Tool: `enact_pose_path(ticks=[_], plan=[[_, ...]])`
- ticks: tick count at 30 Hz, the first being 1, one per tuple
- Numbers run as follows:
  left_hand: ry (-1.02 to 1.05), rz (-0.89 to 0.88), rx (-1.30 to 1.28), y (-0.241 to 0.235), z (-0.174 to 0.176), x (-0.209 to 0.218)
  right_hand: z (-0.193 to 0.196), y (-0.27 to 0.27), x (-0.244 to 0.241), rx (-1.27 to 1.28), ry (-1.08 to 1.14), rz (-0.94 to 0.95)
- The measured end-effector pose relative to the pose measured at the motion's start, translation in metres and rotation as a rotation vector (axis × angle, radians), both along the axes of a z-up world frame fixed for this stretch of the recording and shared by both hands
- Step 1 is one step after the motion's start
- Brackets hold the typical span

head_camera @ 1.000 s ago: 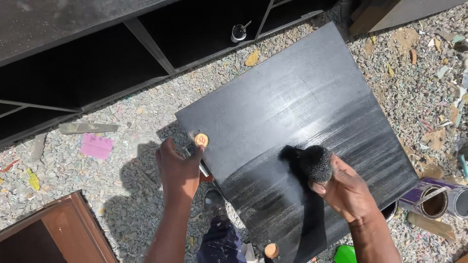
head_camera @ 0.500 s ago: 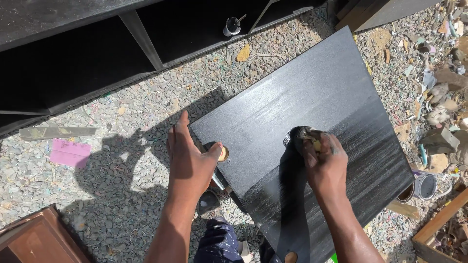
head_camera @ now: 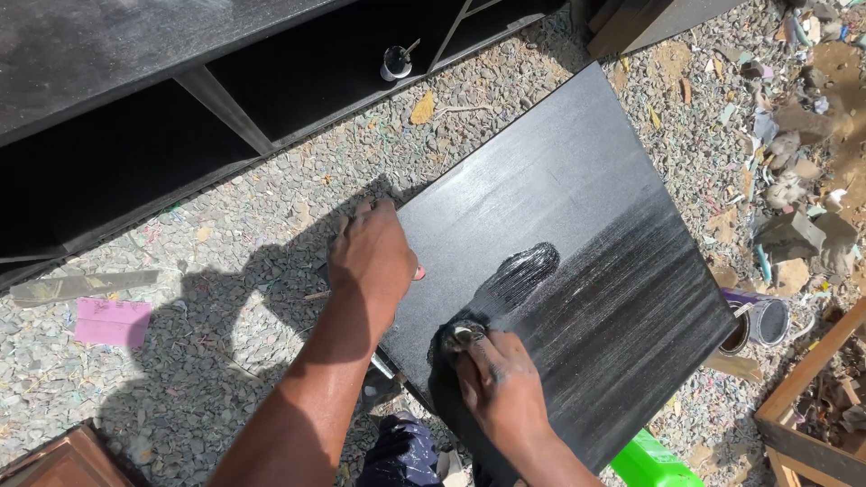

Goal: The person applies black paint to the edges of a rectangular wooden board using a sponge. They dip the sponge into a paint can and rub it along the board's perimeter, then place the board on a nearby cabinet. The person repeats the process on a second board.

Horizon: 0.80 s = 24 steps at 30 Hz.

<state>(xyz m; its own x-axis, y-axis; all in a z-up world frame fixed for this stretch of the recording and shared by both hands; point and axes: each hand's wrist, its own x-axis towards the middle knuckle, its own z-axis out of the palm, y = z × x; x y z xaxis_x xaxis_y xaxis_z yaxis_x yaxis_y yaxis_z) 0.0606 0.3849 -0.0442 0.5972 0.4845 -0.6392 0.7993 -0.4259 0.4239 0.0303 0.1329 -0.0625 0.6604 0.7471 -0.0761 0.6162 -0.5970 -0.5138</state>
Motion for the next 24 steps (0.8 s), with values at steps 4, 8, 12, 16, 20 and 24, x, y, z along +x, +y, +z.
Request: enact_pose_path(ticks=[4, 8, 12, 16, 20, 24], plan=[[0.07, -0.086, -0.022, 0.008, 0.004, 0.003, 0.007, -0.033, 0.2, -0.081, -0.122, -0.398], [0.092, -0.056, -0.038, 0.008, 0.008, 0.004, 0.051, -0.059, 0.31, -0.046, 0.159, -0.683], [0.103, -0.02, -0.031, 0.008, 0.013, 0.006, 0.048, -0.012, 0.215, 0.082, 0.36, -0.729], [0.112, 0.005, -0.046, 0.004, 0.01, 0.008, 0.01, 0.008, 0.015, 0.07, 0.146, -0.374], [0.081, -0.127, 0.098, -0.005, 0.005, 0.01, 0.01, 0.006, -0.032, 0.091, 0.116, 0.073], [0.073, -0.124, 0.065, -0.001, 0.004, 0.007, -0.002, -0.032, 0.12, 0.034, -0.09, -0.197]])
